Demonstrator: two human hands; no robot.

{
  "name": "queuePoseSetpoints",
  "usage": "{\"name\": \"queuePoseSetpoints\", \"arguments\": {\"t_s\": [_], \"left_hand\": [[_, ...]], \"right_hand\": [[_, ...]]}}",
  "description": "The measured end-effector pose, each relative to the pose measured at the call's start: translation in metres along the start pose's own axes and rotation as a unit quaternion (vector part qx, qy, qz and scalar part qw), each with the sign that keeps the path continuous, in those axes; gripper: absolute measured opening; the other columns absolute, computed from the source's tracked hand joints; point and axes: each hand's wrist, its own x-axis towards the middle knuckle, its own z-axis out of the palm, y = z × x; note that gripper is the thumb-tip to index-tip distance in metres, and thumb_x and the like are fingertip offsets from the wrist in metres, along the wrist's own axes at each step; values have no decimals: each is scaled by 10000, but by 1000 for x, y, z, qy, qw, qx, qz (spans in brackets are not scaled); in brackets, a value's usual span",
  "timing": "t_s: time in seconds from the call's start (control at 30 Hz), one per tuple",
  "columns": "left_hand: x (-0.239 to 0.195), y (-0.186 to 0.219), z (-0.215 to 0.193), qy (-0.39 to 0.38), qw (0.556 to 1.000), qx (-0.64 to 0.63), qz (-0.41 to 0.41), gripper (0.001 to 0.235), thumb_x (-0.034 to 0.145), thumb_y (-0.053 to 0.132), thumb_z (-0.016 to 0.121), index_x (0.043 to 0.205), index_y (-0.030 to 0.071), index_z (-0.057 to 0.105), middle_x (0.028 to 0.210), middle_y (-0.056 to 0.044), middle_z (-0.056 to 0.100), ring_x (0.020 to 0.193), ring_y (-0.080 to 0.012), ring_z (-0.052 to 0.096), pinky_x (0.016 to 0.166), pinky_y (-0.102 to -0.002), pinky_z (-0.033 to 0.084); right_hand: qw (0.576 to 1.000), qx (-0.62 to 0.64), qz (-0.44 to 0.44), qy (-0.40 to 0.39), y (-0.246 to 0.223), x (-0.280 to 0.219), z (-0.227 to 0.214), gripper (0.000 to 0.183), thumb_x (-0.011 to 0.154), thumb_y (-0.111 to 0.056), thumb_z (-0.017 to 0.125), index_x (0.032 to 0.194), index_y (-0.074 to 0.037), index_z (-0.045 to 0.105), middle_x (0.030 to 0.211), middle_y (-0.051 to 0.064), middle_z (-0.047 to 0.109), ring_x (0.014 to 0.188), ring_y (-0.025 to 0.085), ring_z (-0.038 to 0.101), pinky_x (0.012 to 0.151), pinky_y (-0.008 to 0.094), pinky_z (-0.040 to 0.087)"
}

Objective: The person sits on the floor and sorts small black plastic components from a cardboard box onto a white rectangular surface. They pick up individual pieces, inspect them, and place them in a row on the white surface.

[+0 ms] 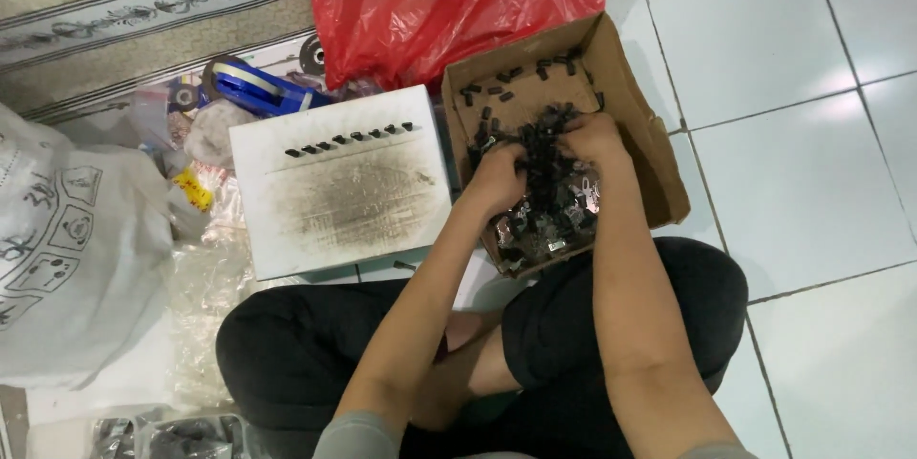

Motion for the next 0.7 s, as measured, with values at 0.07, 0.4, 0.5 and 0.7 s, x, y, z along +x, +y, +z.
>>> {"name": "queuePoseSetpoints", "arguments": {"t_s": [0.07,0.4,0.5,0.7], "left_hand": [[-4,7,-3,14,1000,12,4,331,925,34,559,1220,-77,660,1223,-334,606,1232,-503,576,1010,-546,541],[-6,-9,25,14,985,173,-5,385,827,-19,625,1193,-132,655,1188,-361,616,1180,-469,590,973,-509,563],[-13,-7,22,18,983,185,-5,389,825,-53,617,1202,-144,649,1226,-360,609,1205,-472,575,983,-505,558],[-17,-1,17,15,982,188,-14,492,779,-92,664,1266,-148,618,1293,-345,596,1240,-480,563,1045,-492,519]], "right_hand": [[999,-26,-22,29,23,34,3,392,872,-138,688,1234,12,710,991,230,751,891,325,748,736,443,613],[888,-273,-335,157,-29,14,74,159,887,-129,725,1007,-99,824,1034,205,686,1086,407,645,908,466,539],[890,-298,-311,153,-38,-3,75,186,910,-134,651,966,-108,827,1029,206,671,1157,399,600,987,498,467],[897,-310,-264,175,-37,-2,80,129,828,-96,677,874,-36,781,959,221,695,1133,398,618,1003,509,402]]}}
